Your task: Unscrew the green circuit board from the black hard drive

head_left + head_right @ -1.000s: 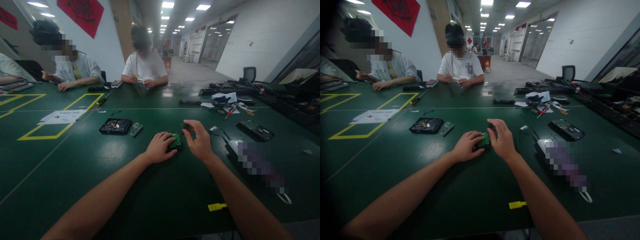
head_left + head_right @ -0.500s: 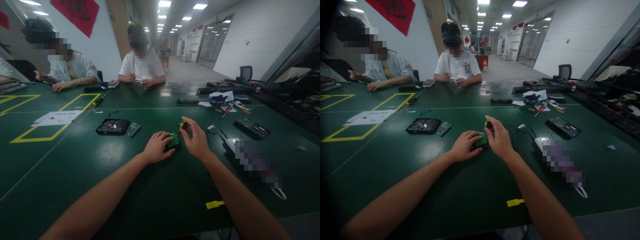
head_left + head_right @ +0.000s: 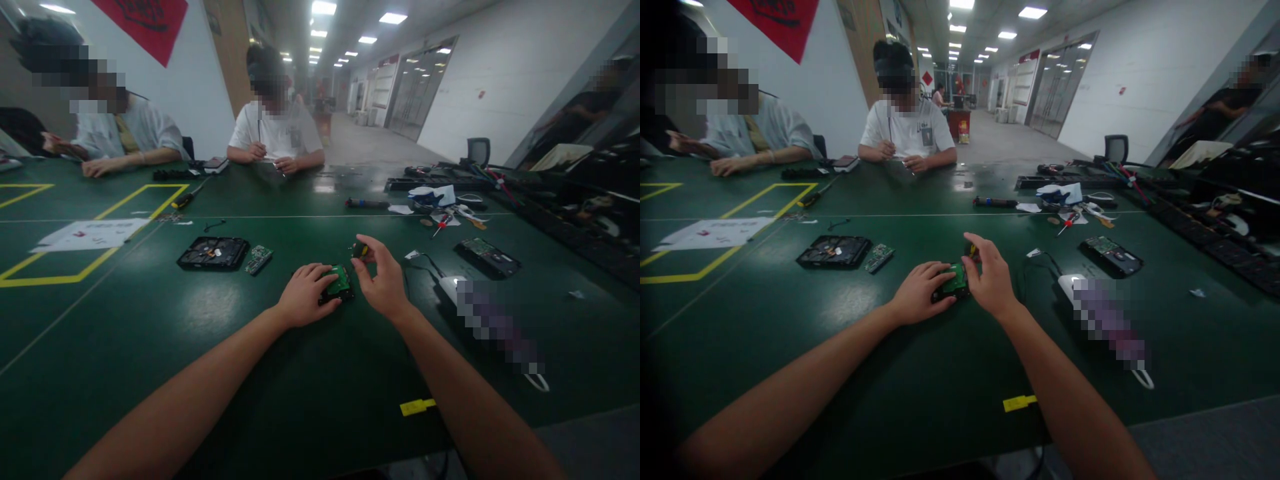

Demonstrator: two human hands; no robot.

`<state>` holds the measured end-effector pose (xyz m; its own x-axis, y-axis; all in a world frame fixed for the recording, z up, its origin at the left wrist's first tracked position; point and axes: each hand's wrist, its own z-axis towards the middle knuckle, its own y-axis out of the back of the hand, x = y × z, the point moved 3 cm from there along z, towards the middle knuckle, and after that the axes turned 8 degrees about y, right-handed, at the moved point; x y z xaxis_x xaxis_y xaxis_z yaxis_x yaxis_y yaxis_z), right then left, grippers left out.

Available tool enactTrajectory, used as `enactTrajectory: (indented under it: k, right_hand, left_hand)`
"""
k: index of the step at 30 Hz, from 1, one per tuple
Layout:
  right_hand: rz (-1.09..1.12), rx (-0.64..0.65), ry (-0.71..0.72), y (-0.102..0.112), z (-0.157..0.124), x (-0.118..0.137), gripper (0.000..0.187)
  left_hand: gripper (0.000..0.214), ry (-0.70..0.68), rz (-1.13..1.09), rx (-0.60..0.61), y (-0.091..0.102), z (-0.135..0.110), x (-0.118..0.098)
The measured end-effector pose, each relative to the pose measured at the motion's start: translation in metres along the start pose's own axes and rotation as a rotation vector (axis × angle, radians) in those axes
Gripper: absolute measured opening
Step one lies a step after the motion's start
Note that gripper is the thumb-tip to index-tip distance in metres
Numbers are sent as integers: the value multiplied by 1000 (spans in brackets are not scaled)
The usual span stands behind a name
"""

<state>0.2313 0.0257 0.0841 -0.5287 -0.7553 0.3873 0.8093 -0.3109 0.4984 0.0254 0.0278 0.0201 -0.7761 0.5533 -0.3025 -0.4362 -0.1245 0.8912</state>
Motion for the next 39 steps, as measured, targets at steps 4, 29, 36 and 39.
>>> enactTrajectory:
  k: [4, 29, 36, 39]
  right_hand:
    - [24, -14, -10, -1, -1, 0, 54]
    - [14, -7, 21, 0, -1, 2, 53]
    - [-72, -39, 49, 9, 6, 2, 42]
    - [-65, -33, 35, 13, 6, -1, 41]
  left_hand:
    - [61, 1, -11, 10, 1, 0, 0]
    - [61, 12, -4, 16, 2, 1, -2]
    - [62, 12, -3, 23, 1, 0, 0]
    - [63, 14, -8, 25, 1, 0, 0]
